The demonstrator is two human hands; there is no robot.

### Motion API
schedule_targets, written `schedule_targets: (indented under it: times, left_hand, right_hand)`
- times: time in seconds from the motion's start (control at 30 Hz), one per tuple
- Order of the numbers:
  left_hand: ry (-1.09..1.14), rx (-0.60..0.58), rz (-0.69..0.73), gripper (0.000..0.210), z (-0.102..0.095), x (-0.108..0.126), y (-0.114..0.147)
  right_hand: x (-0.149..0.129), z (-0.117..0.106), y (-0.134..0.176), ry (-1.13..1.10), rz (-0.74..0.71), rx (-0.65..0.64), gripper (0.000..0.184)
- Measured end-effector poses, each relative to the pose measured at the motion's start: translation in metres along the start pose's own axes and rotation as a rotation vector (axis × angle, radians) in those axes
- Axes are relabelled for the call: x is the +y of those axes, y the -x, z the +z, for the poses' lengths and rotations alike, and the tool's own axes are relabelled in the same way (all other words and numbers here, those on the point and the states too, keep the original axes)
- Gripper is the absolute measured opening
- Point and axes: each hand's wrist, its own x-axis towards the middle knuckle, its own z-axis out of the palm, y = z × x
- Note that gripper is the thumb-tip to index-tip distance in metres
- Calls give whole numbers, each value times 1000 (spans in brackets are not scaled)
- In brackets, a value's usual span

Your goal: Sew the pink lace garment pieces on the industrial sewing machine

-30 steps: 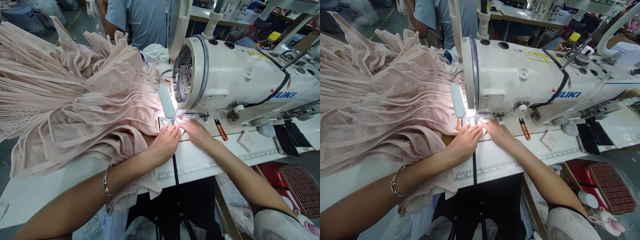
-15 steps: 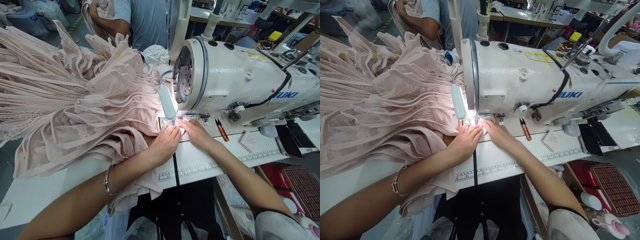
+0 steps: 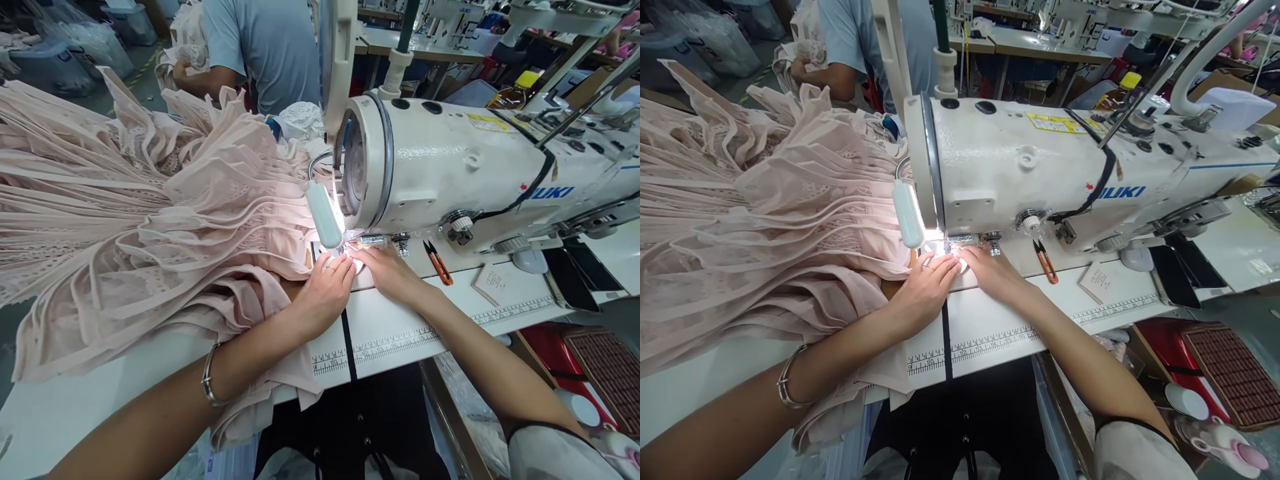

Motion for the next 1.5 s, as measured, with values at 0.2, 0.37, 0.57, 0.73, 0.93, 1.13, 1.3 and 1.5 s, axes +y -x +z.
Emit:
schedule_targets:
  times: [0.2,0.37,0.57,0.73,0.93,1.13,1.3,1.5]
  left_hand:
    - [25,-28,-17,43,0,-3,0]
    - [3,-8,2,42,0,-4,-2]
    - [-14,3,1,42,-3,-5,-5]
    - [-27,-10,-1,43,-2,-5,-5]
    - [-31,-32,-47,42,0,-2,-4]
    - [-112,-45,-20,35,-13,-19,-5]
    - [52,5,-42,28,-14,-38,-1]
    - [7,-43,-1,28,-13,-36,-4]
  right_hand:
    - [4,5,-2,42,-58,77,48]
    - [6,7,-2,37,-68,98,46]
    - [3,4,-3,20,-28,52,47]
    - [2,2,-3,9,-1,33,49]
    - [-1,2,-2,35,3,51,58]
    - [-10,3,1,178,47,140,44]
    - [0,7,6,93,-122,199,43]
    - [7,9,8,27,-172,265,46]
